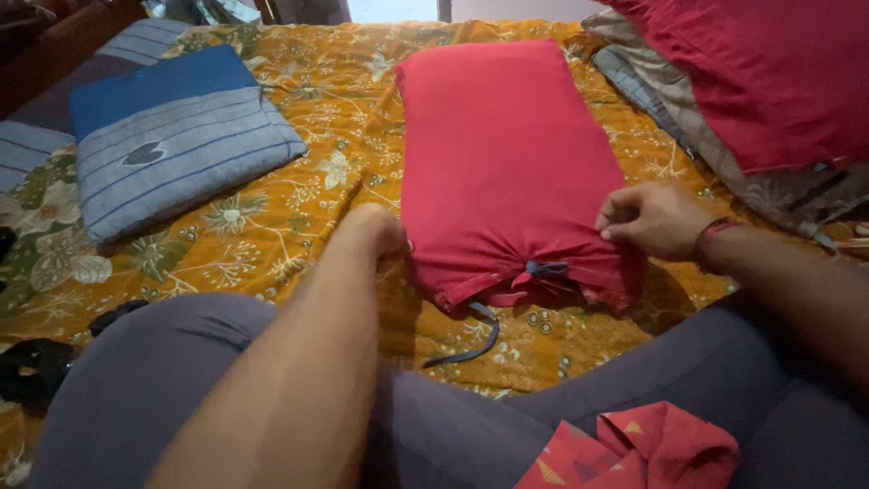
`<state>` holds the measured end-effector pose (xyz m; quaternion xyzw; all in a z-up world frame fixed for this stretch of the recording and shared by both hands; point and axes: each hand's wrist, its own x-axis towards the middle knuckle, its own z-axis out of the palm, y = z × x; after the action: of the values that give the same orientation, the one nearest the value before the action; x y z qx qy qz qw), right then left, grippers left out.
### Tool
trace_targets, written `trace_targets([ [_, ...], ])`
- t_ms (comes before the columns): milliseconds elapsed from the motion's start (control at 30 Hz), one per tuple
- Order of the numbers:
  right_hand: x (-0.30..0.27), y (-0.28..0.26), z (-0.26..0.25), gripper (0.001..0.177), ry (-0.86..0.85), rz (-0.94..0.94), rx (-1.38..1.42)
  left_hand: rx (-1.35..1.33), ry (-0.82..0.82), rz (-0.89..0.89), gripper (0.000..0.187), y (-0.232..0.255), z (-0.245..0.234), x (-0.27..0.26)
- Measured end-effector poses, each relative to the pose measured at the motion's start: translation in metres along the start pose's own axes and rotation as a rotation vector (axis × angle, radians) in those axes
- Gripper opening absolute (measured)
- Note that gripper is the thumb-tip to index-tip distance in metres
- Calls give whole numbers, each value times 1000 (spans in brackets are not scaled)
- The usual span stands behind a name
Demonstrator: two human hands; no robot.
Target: The person puts a red pillowcase over a pillow on a bed, smooths it out by hand, and then secures the opening using a drawstring.
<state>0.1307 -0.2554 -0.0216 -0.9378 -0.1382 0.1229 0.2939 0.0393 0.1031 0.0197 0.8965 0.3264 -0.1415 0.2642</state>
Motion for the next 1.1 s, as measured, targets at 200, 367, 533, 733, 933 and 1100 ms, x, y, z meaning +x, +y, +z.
trace_targets([
  [200, -9, 4, -15, 19, -24, 41, 27, 22, -50, -22, 46, -7, -2, 6],
  [367, 7, 29, -9, 26, 287, 33, 114, 17, -63, -22, 42, -10, 5, 10],
  [533, 23, 41, 2, 21, 171, 146, 93, 19, -82, -25, 38, -13, 6, 14],
  [733, 14, 43, -7, 27, 21, 59, -161, 57, -176, -50, 34, -26, -10, 16],
  [933, 9, 39, -6, 34, 189, 138, -175, -19, -235, -45, 30, -30, -6, 56],
  [1100, 40, 55, -4, 33, 302, 158, -54, -276, -205, 94, 27, -16, 27, 78],
])
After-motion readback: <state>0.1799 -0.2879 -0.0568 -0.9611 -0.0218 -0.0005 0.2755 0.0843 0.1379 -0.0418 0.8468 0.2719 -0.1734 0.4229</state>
